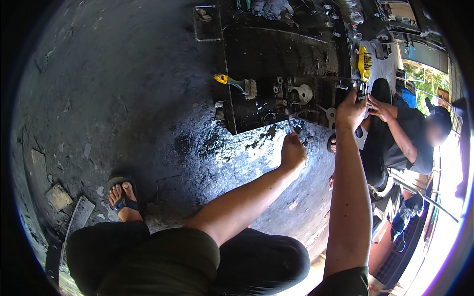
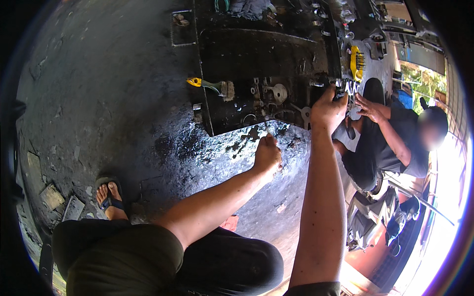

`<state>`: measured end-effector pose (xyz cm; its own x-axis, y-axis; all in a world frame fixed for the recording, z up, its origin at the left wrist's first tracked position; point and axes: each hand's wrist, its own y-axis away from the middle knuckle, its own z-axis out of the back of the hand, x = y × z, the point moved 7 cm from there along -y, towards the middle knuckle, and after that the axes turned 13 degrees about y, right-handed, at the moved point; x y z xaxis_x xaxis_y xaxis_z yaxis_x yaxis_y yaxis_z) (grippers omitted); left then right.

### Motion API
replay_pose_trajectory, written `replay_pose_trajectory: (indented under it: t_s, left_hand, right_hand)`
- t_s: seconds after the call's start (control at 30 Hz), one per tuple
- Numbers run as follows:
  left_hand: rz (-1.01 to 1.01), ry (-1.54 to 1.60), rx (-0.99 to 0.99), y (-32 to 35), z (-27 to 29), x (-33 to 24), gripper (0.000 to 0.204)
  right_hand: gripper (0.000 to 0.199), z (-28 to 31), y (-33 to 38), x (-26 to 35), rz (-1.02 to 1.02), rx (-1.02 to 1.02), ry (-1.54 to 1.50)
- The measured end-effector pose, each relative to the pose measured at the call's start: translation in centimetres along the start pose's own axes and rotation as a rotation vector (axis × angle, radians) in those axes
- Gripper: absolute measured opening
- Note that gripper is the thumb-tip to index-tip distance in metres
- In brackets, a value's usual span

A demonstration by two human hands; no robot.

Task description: The person scrubs and scrapes a metal engine part with a wire brush and a screwdriver, wiping away residue with a rag. A second person assists by holding the part and using a tool nearby.

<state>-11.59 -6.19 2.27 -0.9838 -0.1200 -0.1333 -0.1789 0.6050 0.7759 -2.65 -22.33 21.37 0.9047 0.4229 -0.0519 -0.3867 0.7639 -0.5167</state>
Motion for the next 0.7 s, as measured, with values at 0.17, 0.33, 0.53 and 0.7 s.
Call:
replay_pose_trajectory:
  t_s: [0.17,0.33,0.53,0.7]
  left_hand:
    - [0.141,0.182,-0.104,1.2,-1.6,0.2,0.032]
    - [0.202,0.3,-0.138,2.2,-2.3,-1.4,0.038]
    - [0.345,0.417,-0.052,2.9,-3.1,-1.1,0.037]
    - [0.09,0.528,-0.119,2.3,-2.2,-2.0,0.038]
  right_hand:
    - [0.069,0.3,-0.1,0.3,0.046,-0.001,-0.011]
    - [0.066,0.6,0.0,0.5,0.016,0.056,-0.026]
    - [0.066,0.7,-0.1,1.0,0.086,0.037,-0.103]
    - [0.056,0.6,-0.1,0.4,0.019,0.025,-0.041]
